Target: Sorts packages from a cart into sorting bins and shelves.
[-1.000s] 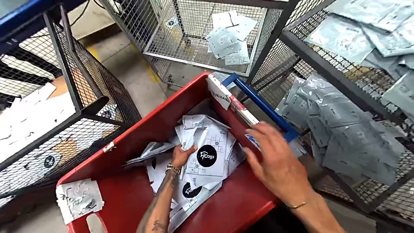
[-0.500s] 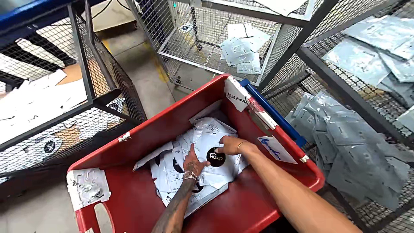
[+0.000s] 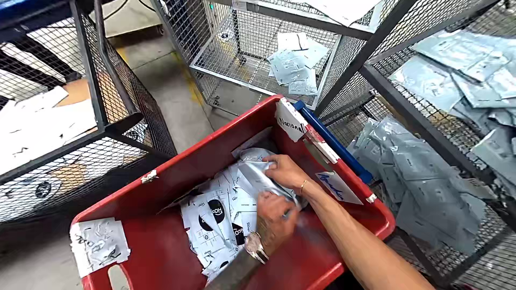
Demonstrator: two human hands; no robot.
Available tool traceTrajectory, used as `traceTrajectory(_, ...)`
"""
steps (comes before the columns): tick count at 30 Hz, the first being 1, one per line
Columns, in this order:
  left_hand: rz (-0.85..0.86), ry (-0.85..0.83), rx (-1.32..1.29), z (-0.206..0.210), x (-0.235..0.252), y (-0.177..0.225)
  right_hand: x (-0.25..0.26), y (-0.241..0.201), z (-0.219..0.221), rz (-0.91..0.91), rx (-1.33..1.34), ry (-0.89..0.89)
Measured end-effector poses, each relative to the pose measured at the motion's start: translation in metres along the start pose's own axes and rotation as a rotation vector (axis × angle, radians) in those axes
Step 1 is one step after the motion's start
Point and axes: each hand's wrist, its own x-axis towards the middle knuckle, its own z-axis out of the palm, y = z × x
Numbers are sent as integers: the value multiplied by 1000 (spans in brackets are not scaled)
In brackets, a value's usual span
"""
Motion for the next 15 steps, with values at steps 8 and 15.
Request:
traceTrajectory(8,-181,-71,46,7,-28,-57,-76,16,-66,-295,-98,529)
traceTrajectory(15,-726,-275,545,25,22,-135,-122,39,-120,-128,336,1018)
